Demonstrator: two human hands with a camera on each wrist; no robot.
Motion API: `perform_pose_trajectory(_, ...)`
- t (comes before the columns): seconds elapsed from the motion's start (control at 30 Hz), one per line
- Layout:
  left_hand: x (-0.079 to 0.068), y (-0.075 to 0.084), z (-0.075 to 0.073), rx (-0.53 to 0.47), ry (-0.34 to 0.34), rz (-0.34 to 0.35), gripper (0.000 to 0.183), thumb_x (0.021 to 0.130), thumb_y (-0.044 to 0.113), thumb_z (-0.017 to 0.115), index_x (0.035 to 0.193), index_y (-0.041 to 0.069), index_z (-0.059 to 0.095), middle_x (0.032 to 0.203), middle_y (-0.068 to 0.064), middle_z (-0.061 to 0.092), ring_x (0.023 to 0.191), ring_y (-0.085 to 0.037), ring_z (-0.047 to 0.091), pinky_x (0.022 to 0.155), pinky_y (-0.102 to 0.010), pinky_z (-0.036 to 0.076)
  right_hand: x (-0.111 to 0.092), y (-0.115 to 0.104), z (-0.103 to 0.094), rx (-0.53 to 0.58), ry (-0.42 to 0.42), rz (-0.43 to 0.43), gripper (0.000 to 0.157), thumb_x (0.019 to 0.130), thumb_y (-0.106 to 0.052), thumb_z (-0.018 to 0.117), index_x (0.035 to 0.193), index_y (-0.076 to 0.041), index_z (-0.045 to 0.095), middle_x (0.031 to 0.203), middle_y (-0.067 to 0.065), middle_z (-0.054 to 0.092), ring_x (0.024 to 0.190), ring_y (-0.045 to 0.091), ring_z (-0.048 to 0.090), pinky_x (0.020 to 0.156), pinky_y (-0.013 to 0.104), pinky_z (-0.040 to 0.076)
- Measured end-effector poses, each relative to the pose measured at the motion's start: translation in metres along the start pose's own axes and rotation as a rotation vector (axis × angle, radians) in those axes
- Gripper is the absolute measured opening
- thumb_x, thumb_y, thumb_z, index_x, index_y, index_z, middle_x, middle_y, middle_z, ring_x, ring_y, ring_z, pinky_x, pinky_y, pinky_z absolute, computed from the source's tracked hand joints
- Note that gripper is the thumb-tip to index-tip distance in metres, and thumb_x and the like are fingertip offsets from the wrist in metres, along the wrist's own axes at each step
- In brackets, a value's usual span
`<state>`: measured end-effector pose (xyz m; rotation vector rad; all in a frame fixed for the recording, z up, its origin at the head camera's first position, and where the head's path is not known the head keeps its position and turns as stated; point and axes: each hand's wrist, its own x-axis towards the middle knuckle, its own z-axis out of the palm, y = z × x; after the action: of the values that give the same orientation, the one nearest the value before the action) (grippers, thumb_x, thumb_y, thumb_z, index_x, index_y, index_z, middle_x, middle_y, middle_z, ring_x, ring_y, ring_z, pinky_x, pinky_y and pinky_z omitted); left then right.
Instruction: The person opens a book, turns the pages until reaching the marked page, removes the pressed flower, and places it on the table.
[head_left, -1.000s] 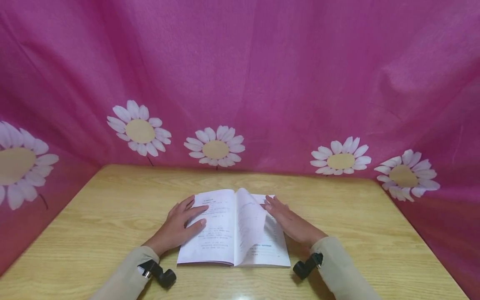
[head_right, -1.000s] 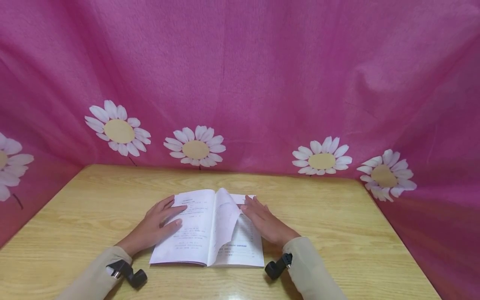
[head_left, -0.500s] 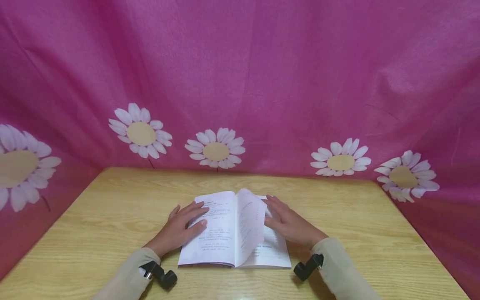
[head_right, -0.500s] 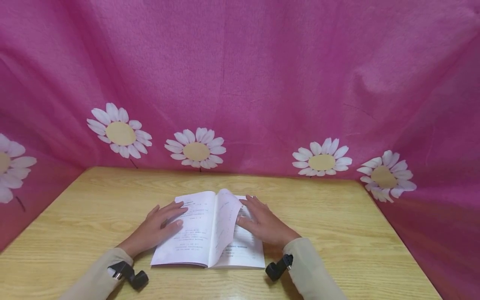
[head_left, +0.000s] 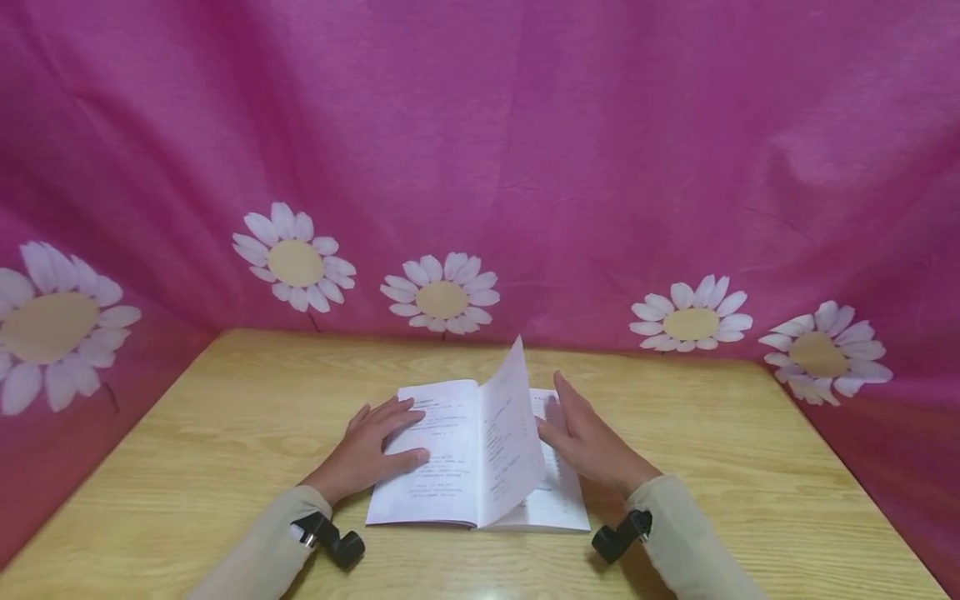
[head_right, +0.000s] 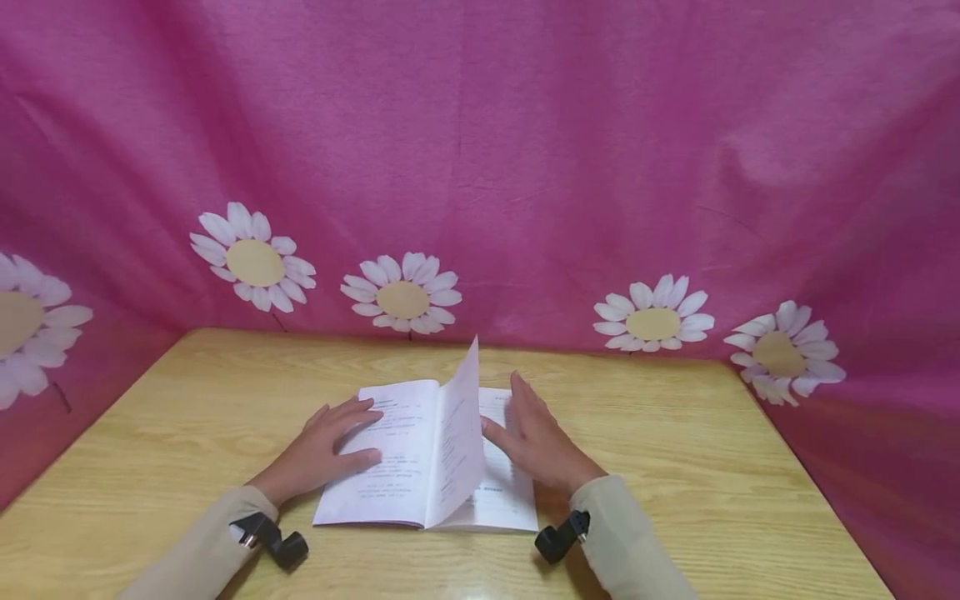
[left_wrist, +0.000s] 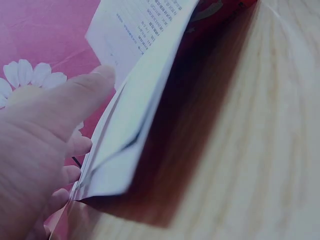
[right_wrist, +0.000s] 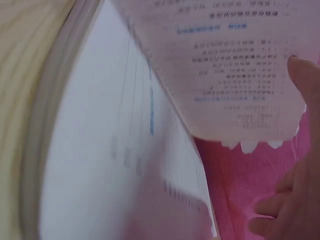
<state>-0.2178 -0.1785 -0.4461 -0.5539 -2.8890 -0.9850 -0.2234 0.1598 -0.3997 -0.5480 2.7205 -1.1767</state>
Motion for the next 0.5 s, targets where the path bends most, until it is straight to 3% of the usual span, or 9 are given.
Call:
perform_pose_trajectory(0.13, 0.001, 0.001, 0.0, 0.006, -0.008, -0.004, 0.074, 0.08, 0.064, 0.065, 0.139, 0.023, 0.053, 0.153, -0.003, 0.036, 0.146, -0.027, 0.019, 0.116, -0.052, 0.001, -0.003, -0.004, 0.003, 0.014, -0.023, -0.032, 0.081, 0.093, -0.054, 0.054, 0.155, -0.015, 0.02, 0.155, 0.007, 0.031, 0.143, 0.029, 0.027, 0.113, 0.057, 0.022)
perform_pose_trajectory(0.27, 0.001, 0.003, 0.0, -0.009, -0.004, 0.0, 0.067, 0.084, 0.06, 0.063, 0.138, 0.023, 0.054, 0.153, -0.003, 0.037, 0.146, -0.027, 0.02, 0.116, -0.053, 0.001, -0.005, -0.013, 0.008, -0.007, -0.019, -0.14, 0.05, 0.094, -0.043, 0.059, 0.135, -0.013, 0.055, 0.131, 0.003, 0.06, 0.127, 0.025, 0.05, 0.105, 0.052, 0.038)
perform_pose_trajectory(0.37, 0.0, 0.001, 0.001, -0.027, 0.011, 0.014, 0.058, 0.089, 0.055, 0.06, 0.137, 0.024, 0.055, 0.152, -0.002, 0.038, 0.145, -0.026, 0.021, 0.116, -0.053, 0.001, -0.006, -0.022, 0.012, -0.028, -0.01, -0.218, 0.031, 0.094, -0.036, 0.061, 0.116, -0.015, 0.069, 0.116, -0.003, 0.068, 0.116, 0.019, 0.058, 0.1, 0.047, 0.044)
perform_pose_trajectory(0.5, -0.002, 0.0, 0.003, -0.048, 0.036, 0.036, 0.049, 0.094, 0.048, 0.057, 0.136, 0.023, 0.056, 0.152, -0.003, 0.039, 0.145, -0.027, 0.023, 0.116, -0.053, 0.002, -0.008, -0.03, 0.02, -0.07, -0.04, -0.297, 0.033, 0.095, -0.041, 0.059, 0.113, -0.016, 0.071, 0.113, -0.004, 0.069, 0.113, 0.015, 0.06, 0.099, 0.043, 0.046)
